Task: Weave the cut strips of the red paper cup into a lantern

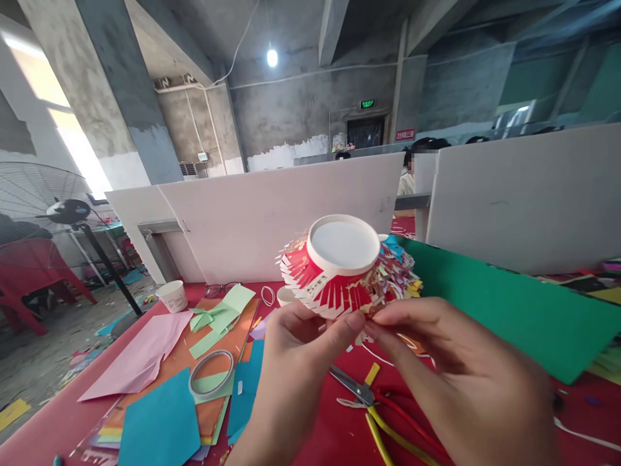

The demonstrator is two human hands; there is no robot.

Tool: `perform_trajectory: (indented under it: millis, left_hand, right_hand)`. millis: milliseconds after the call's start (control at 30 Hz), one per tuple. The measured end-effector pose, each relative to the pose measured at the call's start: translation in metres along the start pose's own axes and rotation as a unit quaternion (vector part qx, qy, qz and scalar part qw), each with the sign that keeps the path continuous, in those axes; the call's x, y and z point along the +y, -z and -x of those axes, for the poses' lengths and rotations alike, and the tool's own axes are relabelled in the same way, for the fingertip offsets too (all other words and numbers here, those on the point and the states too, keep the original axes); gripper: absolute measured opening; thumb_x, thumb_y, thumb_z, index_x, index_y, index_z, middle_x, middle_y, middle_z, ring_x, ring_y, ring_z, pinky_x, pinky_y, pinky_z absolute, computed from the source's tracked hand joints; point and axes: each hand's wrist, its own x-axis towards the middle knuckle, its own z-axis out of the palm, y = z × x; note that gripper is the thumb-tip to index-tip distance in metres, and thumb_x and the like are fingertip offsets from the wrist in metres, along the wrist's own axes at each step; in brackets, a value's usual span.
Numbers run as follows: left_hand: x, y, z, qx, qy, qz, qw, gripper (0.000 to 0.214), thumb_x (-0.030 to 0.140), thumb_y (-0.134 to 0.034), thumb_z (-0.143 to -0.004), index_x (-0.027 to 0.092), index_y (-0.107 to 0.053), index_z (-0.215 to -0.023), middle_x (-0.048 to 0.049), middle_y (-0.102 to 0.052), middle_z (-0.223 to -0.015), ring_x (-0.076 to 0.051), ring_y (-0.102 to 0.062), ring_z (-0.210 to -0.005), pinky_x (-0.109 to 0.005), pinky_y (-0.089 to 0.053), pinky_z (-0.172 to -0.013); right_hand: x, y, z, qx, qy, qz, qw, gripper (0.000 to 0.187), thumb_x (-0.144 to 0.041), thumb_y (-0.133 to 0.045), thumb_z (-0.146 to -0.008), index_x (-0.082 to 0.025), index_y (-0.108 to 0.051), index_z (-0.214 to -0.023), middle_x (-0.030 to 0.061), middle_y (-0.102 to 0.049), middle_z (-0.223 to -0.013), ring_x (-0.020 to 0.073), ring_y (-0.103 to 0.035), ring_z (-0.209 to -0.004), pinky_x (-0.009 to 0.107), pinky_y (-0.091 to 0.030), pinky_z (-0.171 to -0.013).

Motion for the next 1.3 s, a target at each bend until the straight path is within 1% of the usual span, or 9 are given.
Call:
perform_trajectory:
  millis: [100, 233, 367, 467, 633, 800, 967, 1133, 1300]
  left_hand:
    - [-0.0001, -0.0009, -0.0017, -0.007, -0.003, 0.012, 1.0, 0.007, 0.014, -0.074, -0.075, 0.019, -0.077, -0.071, -0.001, -0.075, -0.074, -0.014, -0.064, -0.075, -0.026, -0.05, -0.075]
    - [-0.003, 0.0003, -0.0034, 0.006, -0.024, 0.003, 1.0, 0.005, 0.016, -0.075, -0.074, 0.02, -0.078, -0.074, -0.0008, -0.075, -0.074, -0.013, -0.065, -0.072, -0.025, -0.051, -0.071]
    - [-0.0046, 0.0018, -0.0038, 0.015, -0.022, 0.009, 1.0, 0.005, 0.016, -0.075, -0.074, 0.018, -0.077, -0.078, -0.0023, -0.077, -0.079, -0.015, -0.066, -0.076, -0.026, -0.051, -0.073]
    - [-0.0044, 0.0015, -0.0034, 0.021, -0.017, -0.002, 1.0, 0.003, 0.016, -0.075, -0.074, 0.019, -0.077, -0.074, -0.0013, -0.075, -0.075, -0.013, -0.064, -0.07, -0.024, -0.05, -0.068]
    - [-0.0033, -0.0013, -0.0025, 0.029, -0.021, 0.001, 0.999, 0.006, 0.015, -0.075, -0.074, 0.019, -0.077, -0.077, -0.0024, -0.077, -0.079, -0.015, -0.066, -0.075, -0.026, -0.051, -0.071]
    - [-0.0019, 0.0002, -0.0016, 0.021, -0.012, -0.001, 1.0, 0.005, 0.016, -0.075, -0.073, 0.019, -0.077, -0.076, -0.0019, -0.076, -0.078, -0.014, -0.065, -0.075, -0.025, -0.05, -0.07]
    - [-0.0018, 0.0013, -0.001, 0.023, -0.012, -0.006, 1.0, 0.004, 0.016, -0.075, -0.074, 0.019, -0.077, -0.076, -0.0011, -0.075, -0.075, -0.013, -0.062, -0.07, -0.024, -0.048, -0.067]
    - [0.0008, -0.0014, -0.0016, 0.021, 0.007, 0.008, 1.0, 0.005, 0.014, -0.075, -0.073, 0.019, -0.077, -0.074, -0.0019, -0.077, -0.075, -0.015, -0.065, -0.075, -0.025, -0.05, -0.071]
    - [0.0007, -0.0021, -0.0008, 0.012, -0.001, 0.017, 1.0, 0.007, 0.013, -0.072, -0.075, 0.018, -0.077, -0.077, -0.0023, -0.077, -0.076, -0.016, -0.067, -0.075, -0.026, -0.05, -0.072]
  right_hand:
    - [-0.0005, -0.0004, -0.0009, -0.01, 0.023, 0.011, 1.0, 0.014, -0.016, -0.065, -0.081, -0.029, -0.062, -0.082, -0.0116, -0.07, -0.075, 0.0059, -0.066, -0.066, 0.011, -0.051, -0.064]
    - [-0.0014, 0.0001, -0.0042, -0.034, 0.047, 0.026, 0.998, 0.017, -0.013, -0.064, -0.081, -0.029, -0.061, -0.087, -0.0106, -0.072, -0.08, 0.0062, -0.067, -0.07, 0.011, -0.05, -0.064]
    - [-0.0015, 0.002, -0.005, -0.048, 0.064, 0.043, 0.996, 0.016, -0.012, -0.059, -0.083, -0.028, -0.059, -0.086, -0.0099, -0.07, -0.078, 0.0065, -0.065, -0.065, 0.013, -0.049, -0.061]
    - [-0.0017, 0.003, -0.004, -0.046, 0.075, 0.051, 0.995, 0.017, -0.011, -0.059, -0.082, -0.028, -0.058, -0.086, -0.0094, -0.07, -0.077, 0.0069, -0.065, -0.064, 0.014, -0.049, -0.06]
    - [-0.0031, 0.0025, -0.0041, -0.048, 0.045, 0.0, 0.998, 0.018, -0.011, -0.059, -0.081, -0.028, -0.06, -0.087, -0.0082, -0.07, -0.082, 0.0085, -0.067, -0.073, 0.014, -0.052, -0.067]
    - [-0.0034, 0.0014, -0.0048, -0.048, 0.03, 0.01, 0.998, 0.017, -0.012, -0.062, -0.081, -0.028, -0.06, -0.085, -0.0092, -0.071, -0.078, 0.0083, -0.067, -0.069, 0.015, -0.052, -0.063]
    - [-0.0043, 0.0002, -0.0047, -0.04, 0.053, 0.035, 0.997, 0.015, -0.013, -0.061, -0.082, -0.028, -0.06, -0.085, -0.0075, -0.071, -0.077, 0.0106, -0.067, -0.066, 0.019, -0.052, -0.059]
    - [-0.0052, 0.0004, -0.0041, -0.047, 0.059, 0.045, 0.996, 0.017, -0.012, -0.062, -0.081, -0.028, -0.059, -0.085, -0.0075, -0.072, -0.077, 0.012, -0.067, -0.066, 0.021, -0.052, -0.06]
    - [-0.0052, 0.0007, -0.0039, -0.053, 0.076, 0.06, 0.994, 0.018, -0.012, -0.062, -0.082, -0.028, -0.057, -0.087, -0.0057, -0.072, -0.08, 0.0132, -0.068, -0.068, 0.022, -0.053, -0.061]
